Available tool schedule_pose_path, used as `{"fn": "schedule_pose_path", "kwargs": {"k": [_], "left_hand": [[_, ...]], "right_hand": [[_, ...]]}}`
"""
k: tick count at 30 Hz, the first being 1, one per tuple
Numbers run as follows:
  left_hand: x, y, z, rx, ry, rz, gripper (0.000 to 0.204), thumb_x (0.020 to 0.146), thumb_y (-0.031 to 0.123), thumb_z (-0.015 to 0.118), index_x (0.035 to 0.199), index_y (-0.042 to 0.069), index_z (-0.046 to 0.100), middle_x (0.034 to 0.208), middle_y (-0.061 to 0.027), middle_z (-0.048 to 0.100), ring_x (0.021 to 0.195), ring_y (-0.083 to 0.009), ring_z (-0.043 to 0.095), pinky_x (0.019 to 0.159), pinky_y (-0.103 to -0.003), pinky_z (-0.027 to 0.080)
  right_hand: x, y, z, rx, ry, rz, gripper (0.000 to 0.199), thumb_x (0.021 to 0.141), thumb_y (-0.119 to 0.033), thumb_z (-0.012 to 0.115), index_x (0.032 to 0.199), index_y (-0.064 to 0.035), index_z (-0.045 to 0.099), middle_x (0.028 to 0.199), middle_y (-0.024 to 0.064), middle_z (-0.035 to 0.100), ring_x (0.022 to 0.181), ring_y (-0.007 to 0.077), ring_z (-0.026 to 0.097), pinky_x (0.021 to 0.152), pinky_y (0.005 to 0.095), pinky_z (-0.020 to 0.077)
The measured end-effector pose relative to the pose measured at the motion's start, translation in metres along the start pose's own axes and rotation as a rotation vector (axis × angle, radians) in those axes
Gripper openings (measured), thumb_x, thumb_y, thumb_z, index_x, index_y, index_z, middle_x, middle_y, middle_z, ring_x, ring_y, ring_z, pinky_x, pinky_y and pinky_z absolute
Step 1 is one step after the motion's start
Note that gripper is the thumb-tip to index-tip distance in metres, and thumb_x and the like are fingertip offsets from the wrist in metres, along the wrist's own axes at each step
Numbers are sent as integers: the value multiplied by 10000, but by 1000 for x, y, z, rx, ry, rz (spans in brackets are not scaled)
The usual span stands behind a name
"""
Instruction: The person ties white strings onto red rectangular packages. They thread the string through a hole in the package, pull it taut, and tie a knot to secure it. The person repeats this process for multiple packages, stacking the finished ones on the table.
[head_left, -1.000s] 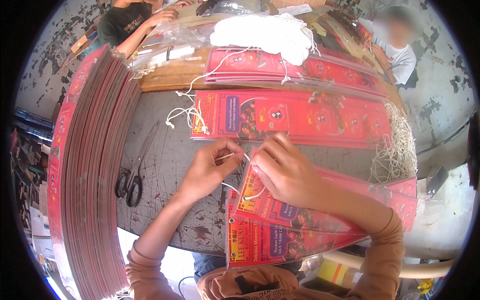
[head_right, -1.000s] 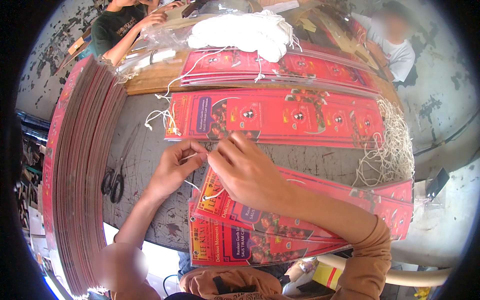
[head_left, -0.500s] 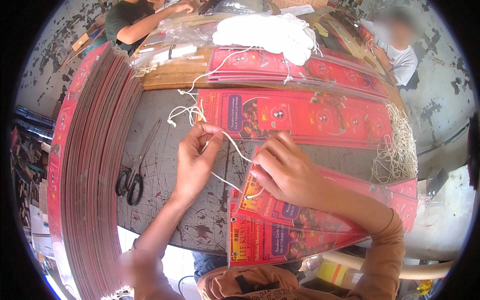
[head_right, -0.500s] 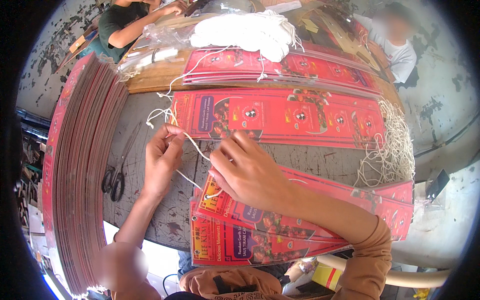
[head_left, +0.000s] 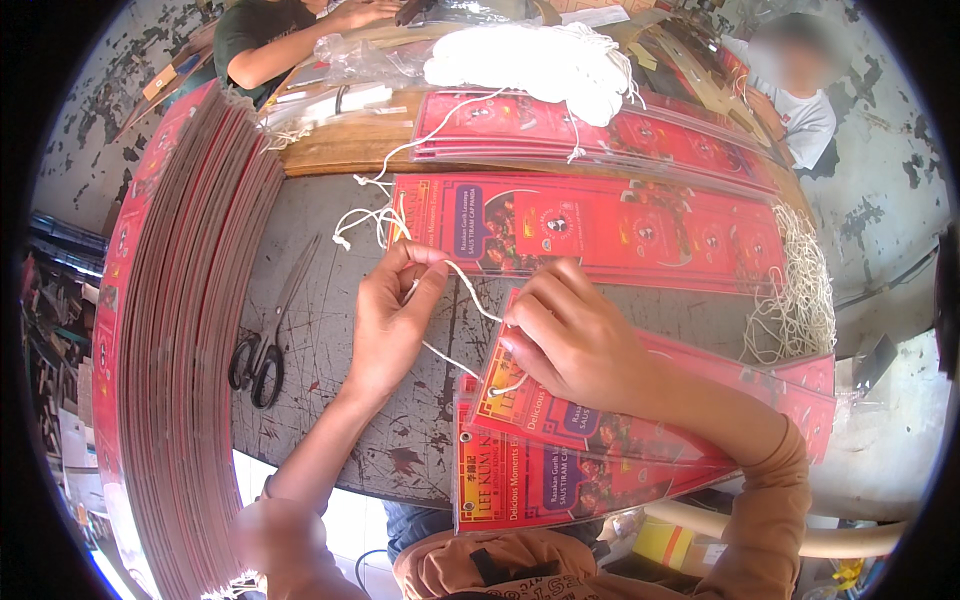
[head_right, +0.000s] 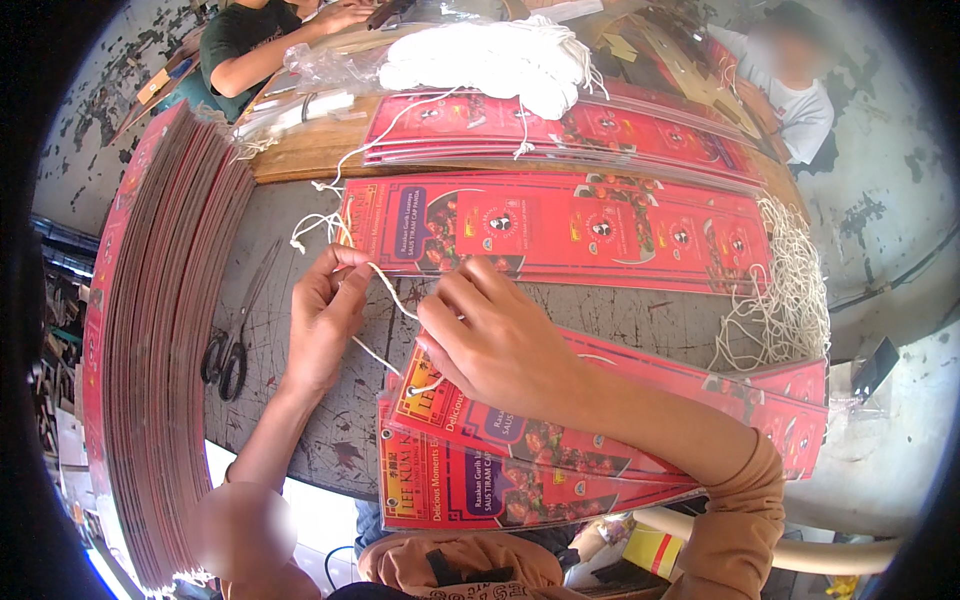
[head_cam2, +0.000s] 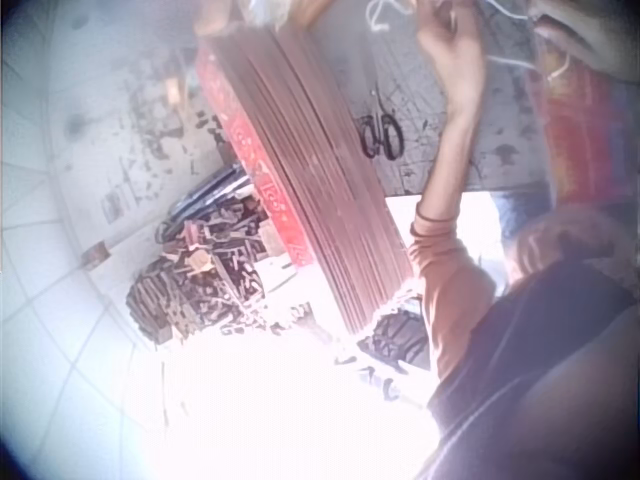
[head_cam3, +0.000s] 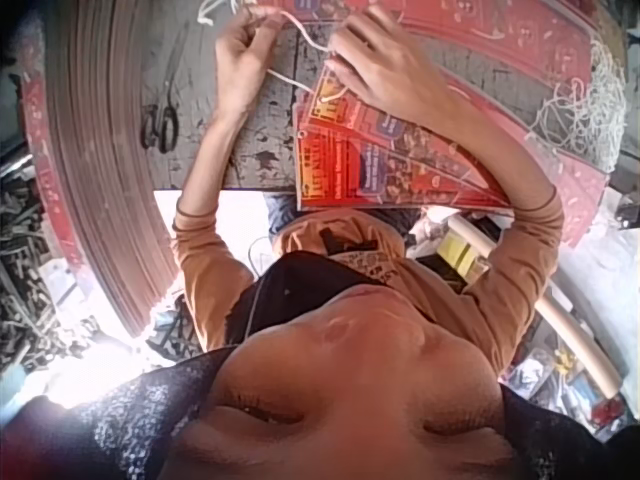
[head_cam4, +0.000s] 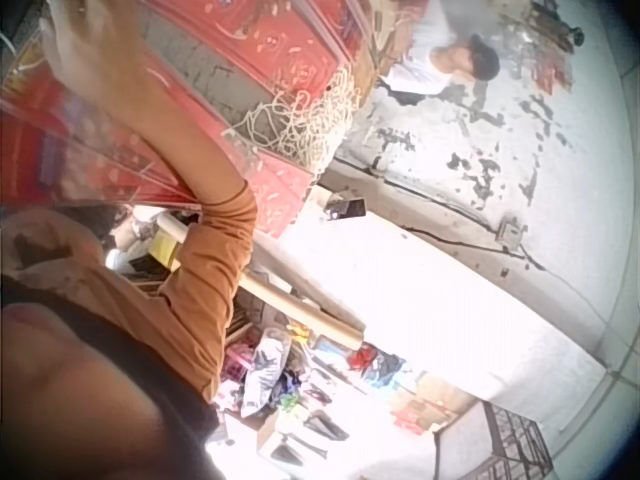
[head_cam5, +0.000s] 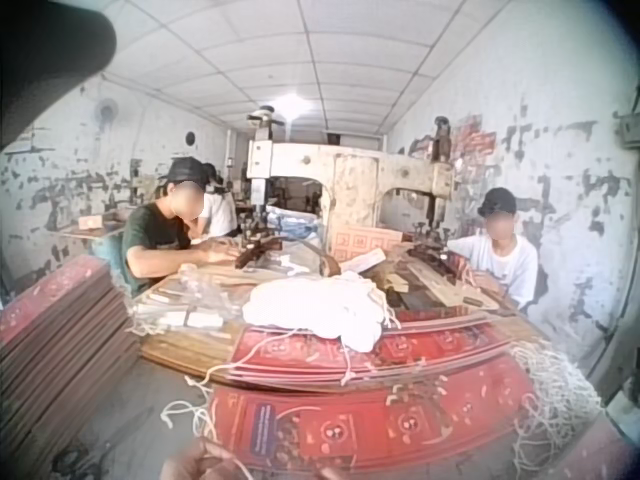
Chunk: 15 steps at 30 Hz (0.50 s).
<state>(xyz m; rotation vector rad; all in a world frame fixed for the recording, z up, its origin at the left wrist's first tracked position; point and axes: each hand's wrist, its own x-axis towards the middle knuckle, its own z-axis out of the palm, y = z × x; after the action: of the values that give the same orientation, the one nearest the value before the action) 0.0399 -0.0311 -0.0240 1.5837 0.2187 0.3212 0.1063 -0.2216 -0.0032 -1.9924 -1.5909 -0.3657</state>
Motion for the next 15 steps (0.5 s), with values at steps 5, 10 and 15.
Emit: {"fn": "schedule_pose_path", "kwargs": {"k": [5, 10, 15], "left_hand": [[-1, 2, 0, -23, 12, -21, 82, 935, 64, 533, 994, 13, 556, 768, 27, 549, 642, -5, 431, 554, -186, 314], [-1, 1, -2, 4, 23, -15, 270, 931, 65, 530, 1194, 30, 479, 754, 20, 555, 596, -3, 413, 522, -176, 314], [-3, 6, 6, -44, 221, 66, 604, 937, 91, 500, 1461, 134, 203, 675, 58, 452, 517, 4, 331, 434, -168, 241]], "right_hand": [[0, 0, 0, 8, -9, 2, 217, 766, -90, 684, 896, -15, 526, 863, 121, 498, 848, 279, 488, 739, 377, 442], [-1, 1, 1, 4, 0, -3, 219, 765, -88, 683, 903, -15, 529, 867, 121, 503, 845, 277, 488, 747, 375, 441], [1, -1, 0, -7, 5, 10, 237, 764, -81, 676, 946, -7, 543, 871, 116, 525, 834, 272, 496, 749, 373, 448]]}}
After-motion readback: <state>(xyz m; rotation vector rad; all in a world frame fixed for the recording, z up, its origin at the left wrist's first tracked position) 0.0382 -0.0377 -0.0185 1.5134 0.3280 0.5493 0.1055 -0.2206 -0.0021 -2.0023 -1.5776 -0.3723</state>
